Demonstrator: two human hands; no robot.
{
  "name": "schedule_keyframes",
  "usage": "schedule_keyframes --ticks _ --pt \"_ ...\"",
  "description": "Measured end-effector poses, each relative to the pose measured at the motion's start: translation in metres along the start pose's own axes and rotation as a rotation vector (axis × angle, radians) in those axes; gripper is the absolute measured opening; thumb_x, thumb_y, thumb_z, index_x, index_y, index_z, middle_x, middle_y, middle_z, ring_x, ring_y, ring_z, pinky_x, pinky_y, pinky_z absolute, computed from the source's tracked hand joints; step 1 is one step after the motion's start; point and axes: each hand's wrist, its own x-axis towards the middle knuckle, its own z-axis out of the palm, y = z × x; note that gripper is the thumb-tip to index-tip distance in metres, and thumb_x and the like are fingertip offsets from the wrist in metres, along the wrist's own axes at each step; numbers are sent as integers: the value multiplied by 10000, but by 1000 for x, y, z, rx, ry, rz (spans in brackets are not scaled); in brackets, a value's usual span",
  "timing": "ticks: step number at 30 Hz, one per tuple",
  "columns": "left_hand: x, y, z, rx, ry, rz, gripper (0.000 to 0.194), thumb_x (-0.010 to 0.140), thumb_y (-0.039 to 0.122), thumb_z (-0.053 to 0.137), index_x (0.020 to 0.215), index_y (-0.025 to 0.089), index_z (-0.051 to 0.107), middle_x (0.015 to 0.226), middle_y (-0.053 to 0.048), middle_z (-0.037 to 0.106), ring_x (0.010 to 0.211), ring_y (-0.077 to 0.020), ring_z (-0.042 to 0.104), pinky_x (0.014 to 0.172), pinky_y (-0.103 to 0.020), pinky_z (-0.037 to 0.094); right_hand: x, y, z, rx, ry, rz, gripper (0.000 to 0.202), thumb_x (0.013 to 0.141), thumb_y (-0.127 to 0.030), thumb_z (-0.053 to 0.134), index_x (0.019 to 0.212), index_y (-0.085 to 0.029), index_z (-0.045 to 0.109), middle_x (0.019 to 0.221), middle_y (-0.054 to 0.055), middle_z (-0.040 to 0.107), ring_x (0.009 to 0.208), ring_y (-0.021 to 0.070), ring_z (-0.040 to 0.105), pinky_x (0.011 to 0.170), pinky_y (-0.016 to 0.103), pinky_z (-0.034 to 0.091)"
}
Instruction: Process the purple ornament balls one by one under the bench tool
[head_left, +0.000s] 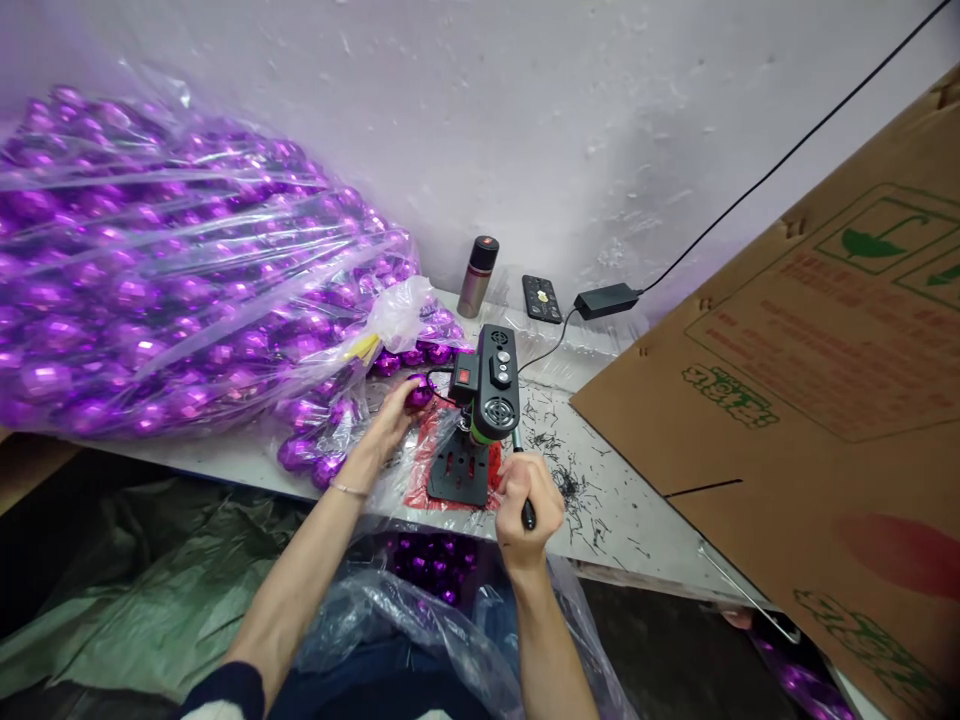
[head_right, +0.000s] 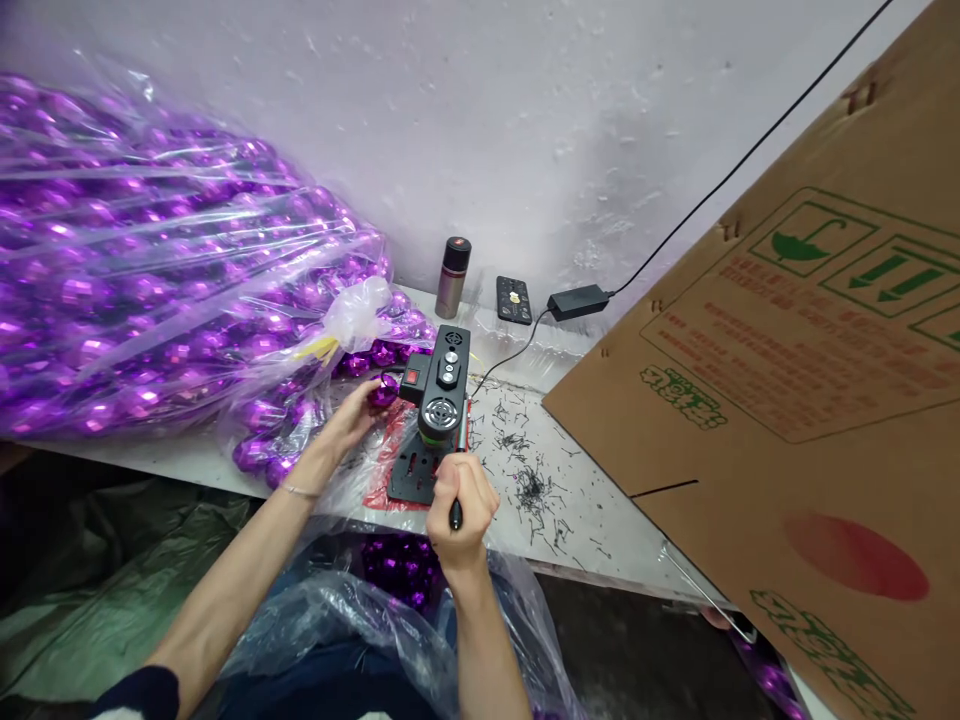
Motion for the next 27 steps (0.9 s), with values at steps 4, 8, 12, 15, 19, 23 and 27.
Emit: schedule_keyframes --ticks 4,8,12,15,19,23,27 --pt "-54 4 -24 -240 -58 -259 389 892 542 669 994 166 684 870 -103 753 703 -193 713 655 -328 620 13 -6 -2 13 -8 83 365 1009 -150 448 651 -218 447 642 -18 499 618 116 514 594 286 393" --pt "-97 -3 -11 -397 -76 -319 503 801 472 811 1195 193 673 1086 -82 766 918 -219 748 823 -331 616 22 -10 -4 -14 -40 115 390 1024 -189 449 637 -222 413 620 -29 457 605 105 486 589 280 367" --pt "-108 -27 12 -214 -42 -168 598 736 427 860 1248 186 667 1225 -94 744 1159 -259 694 1071 -385 511 23 -11 -5 -35 -50 101 381 1027 -183 448 649 -219 413 627 -32 458 594 95 460 586 274 354" --pt "-105 -43 22 96 -22 7 563 783 457 808 1256 185 669 1242 -113 736 1205 -290 674 1114 -445 476 21 -11 -6 -45 -64 91 373 1029 -186 441 658 -219 425 642 -28 463 604 97 467 590 273 363" --pt "-101 -57 24 459 -51 258 542 809 465 790 1259 190 666 1290 -135 712 1258 -328 646 1119 -501 472 19 -11 -5 -45 -61 75 367 1028 -177 431 664 -217 441 656 -23 476 618 100 480 593 268 377" --pt "-100 -66 25 628 -94 452 586 821 439 795 1318 185 616 1291 -150 709 1252 -344 648 1084 -527 501 18 -12 -5 -42 -58 70 364 1026 -166 428 666 -215 452 649 -24 484 615 102 487 593 266 387" --pt "-100 -71 30 674 -112 556 549 857 398 769 1339 206 591 1287 -135 705 1218 -324 663 1061 -519 518 16 -12 -5 -41 -57 68 350 1021 -156 423 679 -215 466 652 -22 500 622 107 496 600 271 397"
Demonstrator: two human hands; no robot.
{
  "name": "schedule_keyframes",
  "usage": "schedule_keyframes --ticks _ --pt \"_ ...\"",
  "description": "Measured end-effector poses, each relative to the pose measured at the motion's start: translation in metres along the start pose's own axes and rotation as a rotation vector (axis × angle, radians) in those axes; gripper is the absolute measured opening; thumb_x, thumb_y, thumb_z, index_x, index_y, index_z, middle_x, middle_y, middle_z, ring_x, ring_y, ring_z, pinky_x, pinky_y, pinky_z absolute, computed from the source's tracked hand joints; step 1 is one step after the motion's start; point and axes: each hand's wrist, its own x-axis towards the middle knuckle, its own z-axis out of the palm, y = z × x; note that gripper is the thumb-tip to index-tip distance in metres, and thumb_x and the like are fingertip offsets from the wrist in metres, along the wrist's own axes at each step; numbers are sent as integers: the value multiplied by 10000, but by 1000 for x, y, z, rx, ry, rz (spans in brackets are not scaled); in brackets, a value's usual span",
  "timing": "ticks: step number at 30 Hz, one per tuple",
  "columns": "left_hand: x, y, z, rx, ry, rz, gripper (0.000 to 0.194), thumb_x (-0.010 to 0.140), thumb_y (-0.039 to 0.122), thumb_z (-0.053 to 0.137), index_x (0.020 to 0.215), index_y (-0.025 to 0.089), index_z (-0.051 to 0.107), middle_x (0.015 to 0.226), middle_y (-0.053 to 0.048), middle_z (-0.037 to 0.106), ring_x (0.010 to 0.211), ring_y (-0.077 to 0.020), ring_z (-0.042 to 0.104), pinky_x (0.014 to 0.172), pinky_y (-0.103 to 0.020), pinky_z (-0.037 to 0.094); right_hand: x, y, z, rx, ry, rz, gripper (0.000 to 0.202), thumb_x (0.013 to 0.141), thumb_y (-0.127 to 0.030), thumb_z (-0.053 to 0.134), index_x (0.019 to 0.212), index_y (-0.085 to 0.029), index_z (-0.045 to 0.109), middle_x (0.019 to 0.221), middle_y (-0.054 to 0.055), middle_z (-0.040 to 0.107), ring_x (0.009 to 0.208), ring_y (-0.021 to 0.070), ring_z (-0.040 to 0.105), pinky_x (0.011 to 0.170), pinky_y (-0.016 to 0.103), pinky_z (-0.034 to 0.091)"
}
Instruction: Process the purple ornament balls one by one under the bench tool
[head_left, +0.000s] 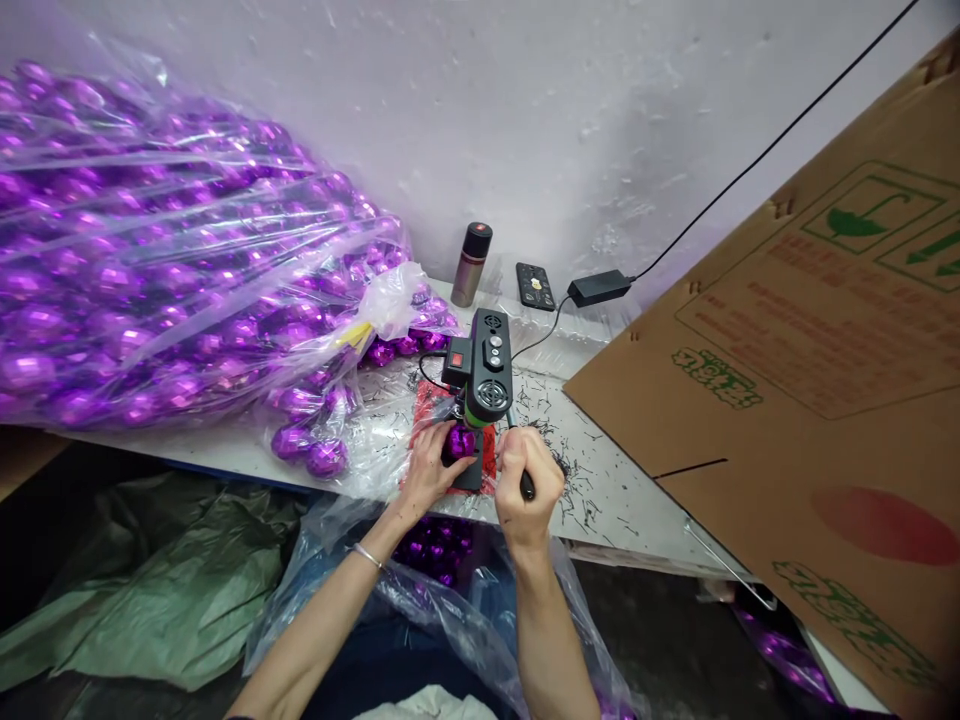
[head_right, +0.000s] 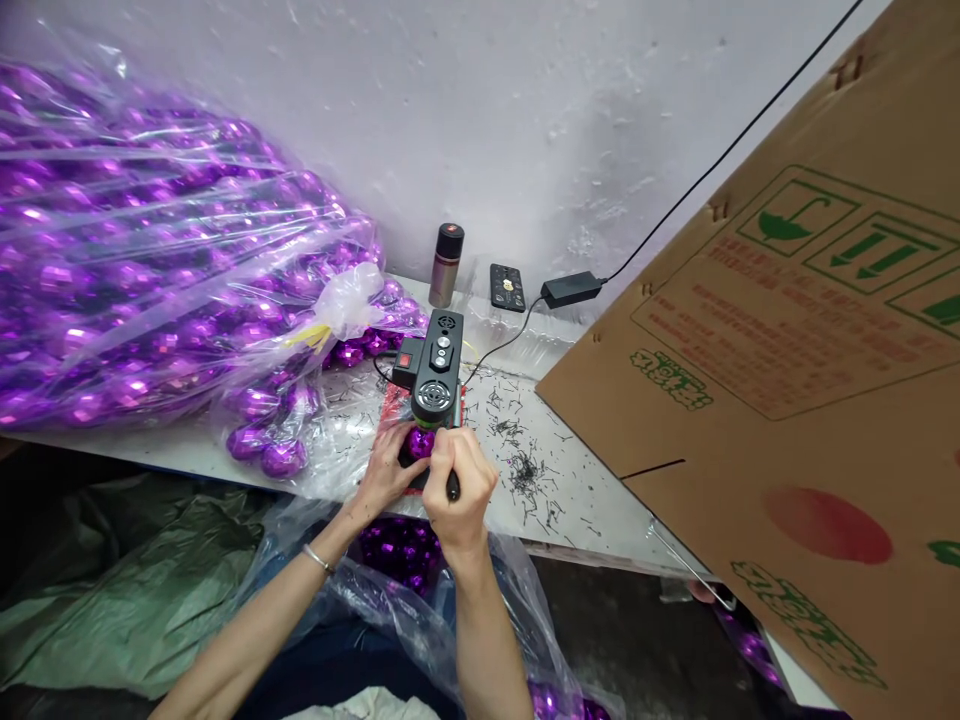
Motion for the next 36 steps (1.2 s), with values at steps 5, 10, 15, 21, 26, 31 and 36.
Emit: schedule_keyframes --ticks 5,10,15,21,26,31,36 --pt "-1 -1 4 -27 12 2 588 849 418 783 1362 213 582 1303 -135 701 1226 -320 664 1054 -511 530 -5 4 0 12 -8 -18 318 1003 -111 425 708 -215 484 685 -16 532 651 112 518 616 272 408" --pt "-2 -2 4 -34 11 17 553 877 414 755 1359 205 581 1296 -139 706 1230 -319 666 1070 -521 523 -18 15 5 -11 25 -91 303 977 -65 427 722 -219 483 688 -12 541 651 118 542 605 268 425" --pt "-4 -3 3 -26 12 52 567 881 414 753 1372 201 564 1305 -146 701 1232 -322 667 1069 -520 526 -36 35 13 -61 66 -195 289 980 -93 425 730 -222 491 683 -11 562 627 114 553 569 254 414" --pt "-6 -1 5 -11 41 63 561 890 417 746 1370 196 557 1289 -142 704 1214 -313 673 1057 -512 535 -48 49 20 -62 100 -215 334 1025 -191 374 712 -226 484 676 -11 561 602 118 529 569 261 416" --pt "-6 1 5 10 16 17 592 863 449 772 1360 203 562 1281 -135 709 1217 -320 674 1097 -534 502 -53 53 25 -36 144 -207 345 1043 -242 365 717 -230 477 686 -13 561 603 124 529 589 279 428" --pt "-5 2 4 7 -20 -22 592 856 455 777 1359 224 569 1284 -124 708 1224 -321 667 1109 -546 488 -57 60 26 -52 142 -226 359 1054 -266 348 716 -232 464 680 -13 555 585 123 532 583 284 435" --pt "-4 4 2 7 -9 -11 581 847 417 790 1352 222 579 1278 -120 705 1214 -314 661 1076 -519 511 -59 66 26 -88 144 -266 377 1063 -272 327 706 -233 441 657 -22 536 570 116 537 608 290 466"
